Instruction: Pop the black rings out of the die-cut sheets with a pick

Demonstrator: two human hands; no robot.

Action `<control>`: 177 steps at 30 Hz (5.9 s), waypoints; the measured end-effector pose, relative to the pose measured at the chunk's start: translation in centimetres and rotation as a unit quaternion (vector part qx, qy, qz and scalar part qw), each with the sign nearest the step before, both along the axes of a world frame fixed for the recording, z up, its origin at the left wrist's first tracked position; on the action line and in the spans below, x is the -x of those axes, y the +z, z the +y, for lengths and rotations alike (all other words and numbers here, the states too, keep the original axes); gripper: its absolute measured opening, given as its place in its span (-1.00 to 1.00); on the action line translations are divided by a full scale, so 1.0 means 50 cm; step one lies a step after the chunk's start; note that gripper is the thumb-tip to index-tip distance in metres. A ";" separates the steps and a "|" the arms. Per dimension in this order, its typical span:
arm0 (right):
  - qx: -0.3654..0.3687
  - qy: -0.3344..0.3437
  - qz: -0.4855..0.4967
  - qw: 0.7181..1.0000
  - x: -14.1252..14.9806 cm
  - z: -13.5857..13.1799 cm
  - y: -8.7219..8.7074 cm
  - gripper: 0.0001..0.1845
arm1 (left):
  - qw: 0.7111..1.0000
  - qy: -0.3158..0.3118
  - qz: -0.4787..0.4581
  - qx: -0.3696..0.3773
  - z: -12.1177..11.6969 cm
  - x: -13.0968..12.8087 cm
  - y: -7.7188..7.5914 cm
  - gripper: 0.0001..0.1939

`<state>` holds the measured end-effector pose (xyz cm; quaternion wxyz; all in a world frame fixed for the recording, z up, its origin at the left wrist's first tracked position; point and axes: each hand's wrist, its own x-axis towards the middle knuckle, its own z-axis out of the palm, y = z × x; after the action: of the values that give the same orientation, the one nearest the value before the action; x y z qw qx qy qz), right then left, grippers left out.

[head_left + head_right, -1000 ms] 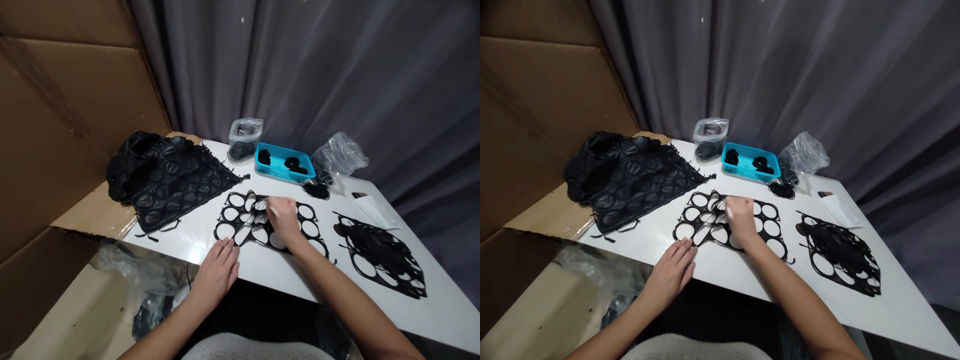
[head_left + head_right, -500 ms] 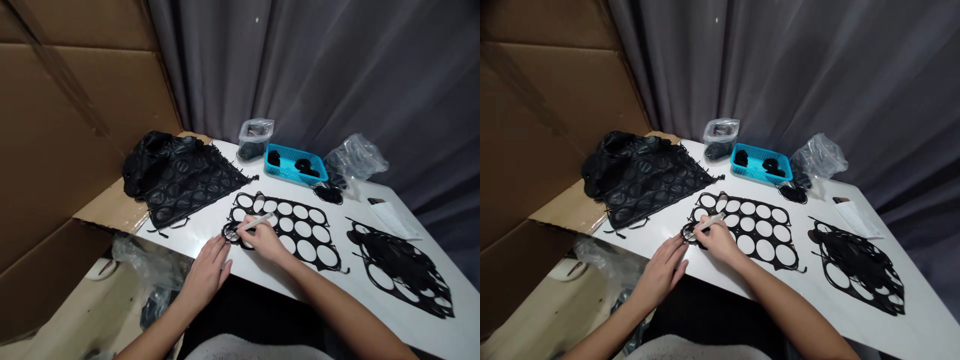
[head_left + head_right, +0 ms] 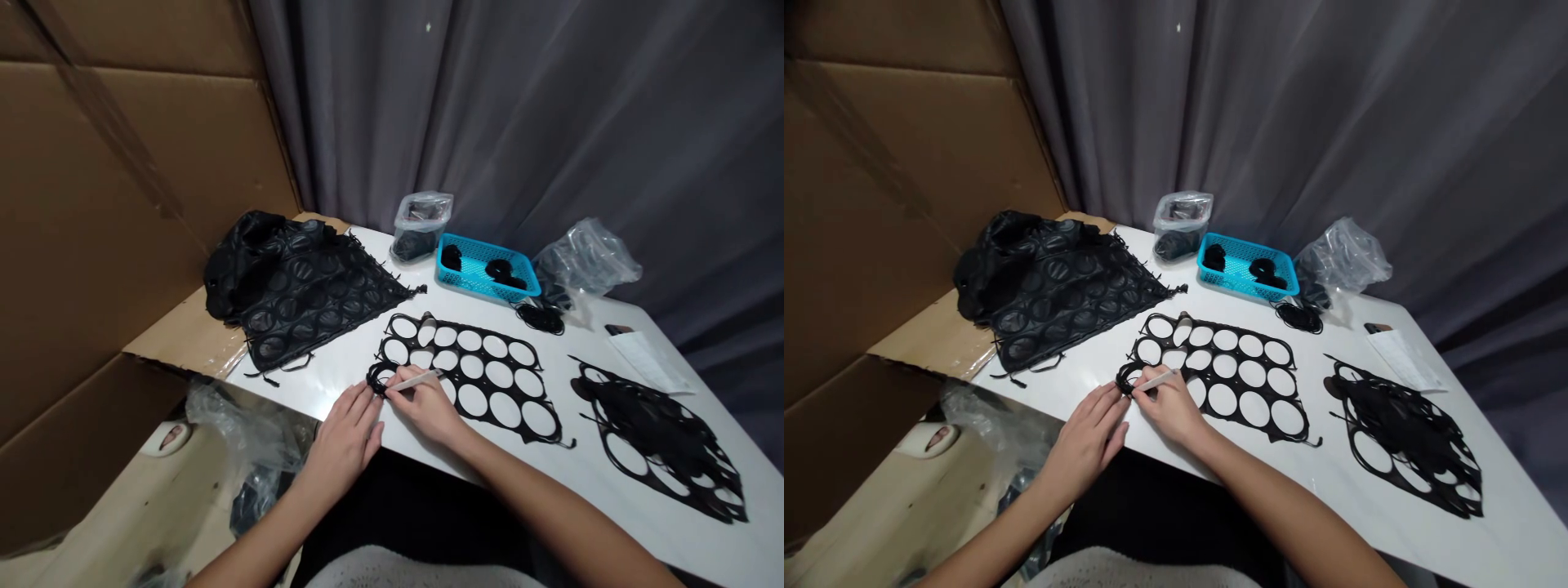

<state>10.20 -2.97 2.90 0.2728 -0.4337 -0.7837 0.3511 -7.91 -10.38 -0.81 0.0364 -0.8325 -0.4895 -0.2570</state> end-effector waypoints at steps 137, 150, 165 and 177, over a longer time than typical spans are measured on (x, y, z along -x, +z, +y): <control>0.478 0.116 0.507 0.707 -0.061 0.256 0.042 -0.58 | 0.541 -0.112 -0.661 0.508 0.375 -0.025 0.145 -0.44; 0.137 -0.023 0.082 0.987 -0.051 0.245 -0.022 -0.72 | 0.988 -0.027 -0.047 0.143 0.215 -0.021 0.039 -0.62; -0.002 0.015 0.030 0.999 -0.041 0.222 -0.031 -0.79 | 0.995 -0.018 0.013 0.096 0.217 -0.031 0.034 -0.60; -0.218 -0.146 -0.044 0.964 -0.099 0.299 0.043 -0.75 | 0.990 -0.026 -0.036 0.131 0.222 -0.020 0.045 -0.67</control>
<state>15.13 12.00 5.03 0.3739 -0.4885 -0.7809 0.1085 -6.93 0.71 1.41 -0.0975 -0.8325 -0.4986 -0.2211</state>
